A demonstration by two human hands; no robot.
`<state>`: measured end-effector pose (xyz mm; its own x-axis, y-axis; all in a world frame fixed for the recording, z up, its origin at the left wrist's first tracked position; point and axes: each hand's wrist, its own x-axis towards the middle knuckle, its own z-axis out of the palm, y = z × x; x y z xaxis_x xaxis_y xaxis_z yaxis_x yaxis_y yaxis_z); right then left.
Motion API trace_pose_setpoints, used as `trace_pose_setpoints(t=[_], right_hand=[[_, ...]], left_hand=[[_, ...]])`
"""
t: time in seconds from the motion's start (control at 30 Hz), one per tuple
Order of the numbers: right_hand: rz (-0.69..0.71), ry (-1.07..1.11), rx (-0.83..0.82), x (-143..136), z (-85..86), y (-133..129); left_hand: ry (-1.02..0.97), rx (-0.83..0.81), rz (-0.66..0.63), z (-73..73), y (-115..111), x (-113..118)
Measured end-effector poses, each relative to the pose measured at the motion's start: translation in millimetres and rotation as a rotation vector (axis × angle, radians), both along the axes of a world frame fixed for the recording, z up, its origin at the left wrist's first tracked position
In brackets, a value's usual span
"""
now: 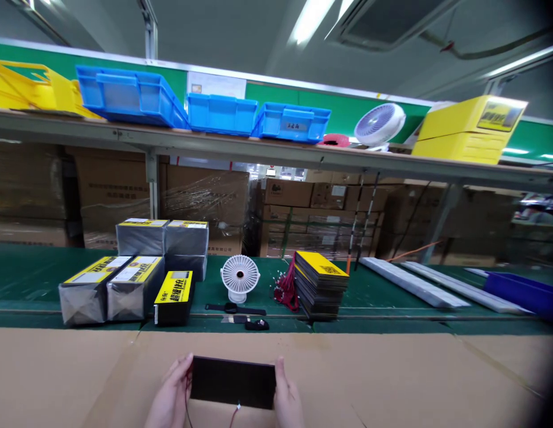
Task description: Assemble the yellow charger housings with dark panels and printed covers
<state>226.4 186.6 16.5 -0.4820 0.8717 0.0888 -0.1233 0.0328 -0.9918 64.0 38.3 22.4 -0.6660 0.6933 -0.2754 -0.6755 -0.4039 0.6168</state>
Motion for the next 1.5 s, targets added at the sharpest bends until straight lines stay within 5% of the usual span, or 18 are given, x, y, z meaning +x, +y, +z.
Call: trace_pose_setpoints(t=[0.23,0.47,0.93,1.17,1.5], right_hand=[[0.063,0.008,-0.191,-5,-6.9,0],[0.127,0.074,-0.057,-11,6.0,-12],[0.173,0.033,-0.023,-8,23.4,-21],[0.182,0.020,0.012,-7,25.1,-20],[0.234,-0.015,0.114,-9,8.2,-9]], left_hand=[[0.075,-0.115,0.218,1.7,1,3],[0.412,-0.283,0.307,-23.5,5,-14],[0.144,-0.156,0.178,-12.1,2,-2],[0.199,-0.148,0.207,-4.4,0,-1],[0.439,-0.263,0.336,-23.0,3,-8]])
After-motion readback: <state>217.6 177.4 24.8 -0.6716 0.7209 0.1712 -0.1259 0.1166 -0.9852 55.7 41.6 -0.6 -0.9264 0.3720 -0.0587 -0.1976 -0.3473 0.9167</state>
